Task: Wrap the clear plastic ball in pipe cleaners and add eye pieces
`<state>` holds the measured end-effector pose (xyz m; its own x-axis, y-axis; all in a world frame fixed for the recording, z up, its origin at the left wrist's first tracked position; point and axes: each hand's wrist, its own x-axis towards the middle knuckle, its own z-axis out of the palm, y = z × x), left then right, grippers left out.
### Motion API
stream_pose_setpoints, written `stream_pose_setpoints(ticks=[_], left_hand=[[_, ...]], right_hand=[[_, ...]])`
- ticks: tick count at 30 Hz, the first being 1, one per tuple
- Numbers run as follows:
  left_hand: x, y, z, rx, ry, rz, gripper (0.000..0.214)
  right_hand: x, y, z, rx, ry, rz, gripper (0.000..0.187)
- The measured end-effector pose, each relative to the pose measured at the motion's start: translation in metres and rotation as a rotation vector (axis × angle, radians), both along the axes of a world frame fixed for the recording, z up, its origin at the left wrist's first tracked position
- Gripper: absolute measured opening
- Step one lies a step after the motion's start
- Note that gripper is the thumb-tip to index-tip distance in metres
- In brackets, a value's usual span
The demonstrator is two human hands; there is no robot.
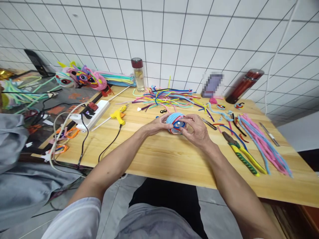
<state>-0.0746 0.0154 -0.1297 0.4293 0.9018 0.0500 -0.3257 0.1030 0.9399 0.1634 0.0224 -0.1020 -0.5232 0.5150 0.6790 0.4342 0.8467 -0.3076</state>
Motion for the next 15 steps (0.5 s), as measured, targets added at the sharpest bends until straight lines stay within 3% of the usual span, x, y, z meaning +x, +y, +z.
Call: stream_pose_setpoints(ticks=[7,11,15], left_hand=[[0.002,0.001,-0.002,0.009,0.011,0.033,0.087],[0.005,0.0,-0.002,0.021,0.033,0.071,0.092],[0.002,0.001,0.001,0.026,0.038,0.093,0.082]], right_hand=[[-0.005,-0.005,0.008,-0.051,0.076,0.035,0.015],[-0.002,-0.007,0.015,-0.285,0.158,-0.026,0.01],[0.024,0.01,0.019,-0.572,0.353,-0.109,0.018]])
